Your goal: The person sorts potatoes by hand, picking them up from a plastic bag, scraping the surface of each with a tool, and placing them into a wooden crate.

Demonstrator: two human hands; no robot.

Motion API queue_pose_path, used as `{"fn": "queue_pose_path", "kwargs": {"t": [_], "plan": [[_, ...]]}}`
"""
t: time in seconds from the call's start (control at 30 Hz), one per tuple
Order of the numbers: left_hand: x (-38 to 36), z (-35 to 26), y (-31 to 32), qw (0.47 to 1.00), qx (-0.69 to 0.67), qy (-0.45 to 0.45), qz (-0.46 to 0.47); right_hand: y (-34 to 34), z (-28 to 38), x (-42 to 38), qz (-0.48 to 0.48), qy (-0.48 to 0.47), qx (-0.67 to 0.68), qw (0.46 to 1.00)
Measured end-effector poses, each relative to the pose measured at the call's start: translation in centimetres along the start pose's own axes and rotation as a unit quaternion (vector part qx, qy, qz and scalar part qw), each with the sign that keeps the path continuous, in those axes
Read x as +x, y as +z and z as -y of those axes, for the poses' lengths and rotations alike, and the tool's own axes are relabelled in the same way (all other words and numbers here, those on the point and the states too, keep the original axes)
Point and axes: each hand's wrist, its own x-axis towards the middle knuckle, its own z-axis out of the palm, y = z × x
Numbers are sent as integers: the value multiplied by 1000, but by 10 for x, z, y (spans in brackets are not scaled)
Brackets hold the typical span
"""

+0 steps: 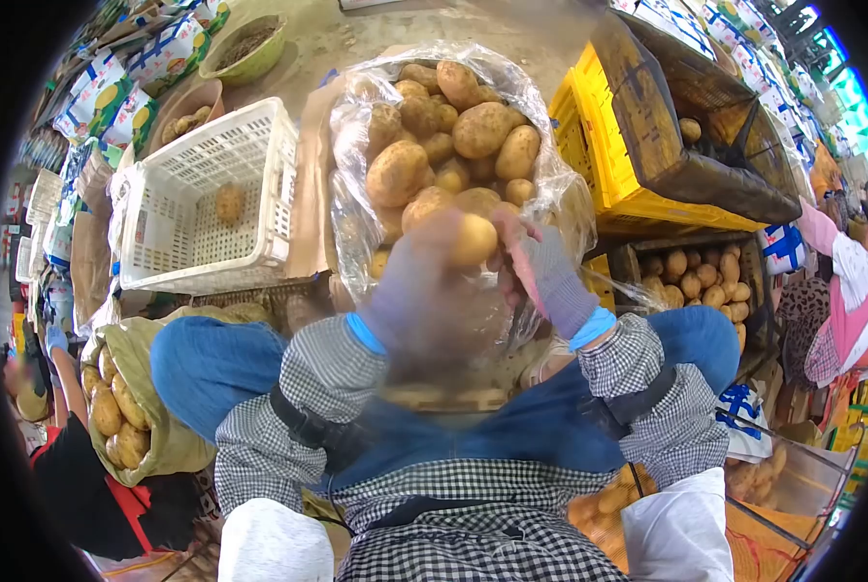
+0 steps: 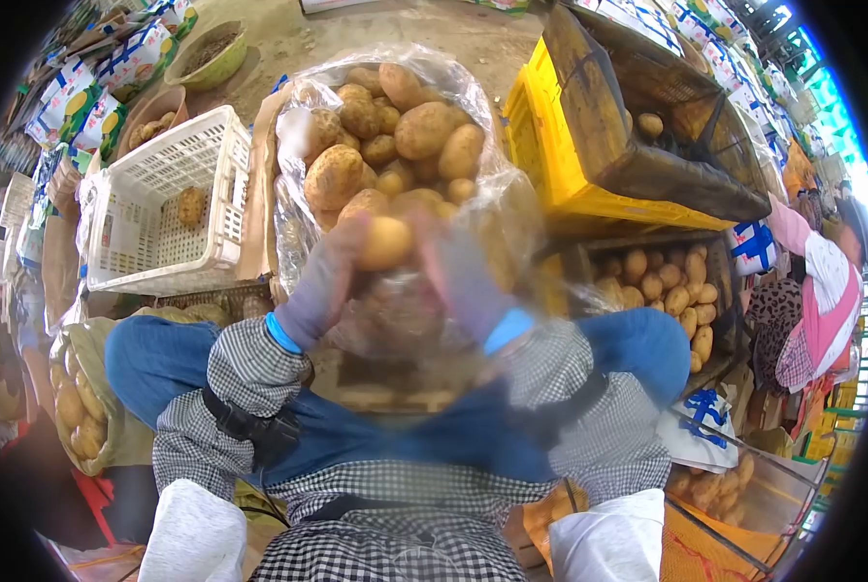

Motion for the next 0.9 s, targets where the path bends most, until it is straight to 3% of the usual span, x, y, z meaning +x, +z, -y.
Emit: {"fn": "queue_pose_path", "kwargs": {"t": [0.03,0.1,0.13,0.23,0.3,0.4,0.5,0.57,0.63,0.7,0.73,0.77,0.8,0.83,0.87,0.9], "plan": [[1,-7,-2,979,-179,-100,-2,-5,-8,5,2,-102,-67,993],[9,-1,-18,979,-161,-122,-22,-12,-12,13,6,-304,-193,933],[10,2,-23,979,-152,-135,-31,-16,-11,12,22,-308,-222,925],[6,7,-15,996,-84,-35,-23,-20,-4,3,42,-334,-288,896],[-1,6,-17,994,-77,-74,-2,-12,0,-1,25,-379,-310,872],[-6,-2,-11,988,134,-61,49,7,12,-19,39,-306,-207,929],[-3,33,-19,955,296,16,19,3,16,-21,134,-213,-104,962],[1,45,-26,927,368,76,-16,-9,-2,-10,53,-196,-125,971],[3,24,-25,917,383,111,-26,-33,15,-8,11,-200,-83,976],[11,13,-35,920,378,90,-57,-86,57,4,-15,-225,-4,974],[22,14,-47,919,380,61,-90,-111,80,9,-88,-246,43,964],[30,12,-58,916,382,32,-123,-139,93,12,-118,-236,162,951],[32,7,-65,864,491,42,-103,-191,89,36,-137,-287,176,932],[33,3,-61,836,544,0,-73,-223,95,46,-158,-293,159,929],[31,0,-56,802,594,-43,-44,-272,76,69,-153,-371,140,905],[30,-1,-51,763,641,-86,-16,-292,74,74,-187,-346,192,899]]}}
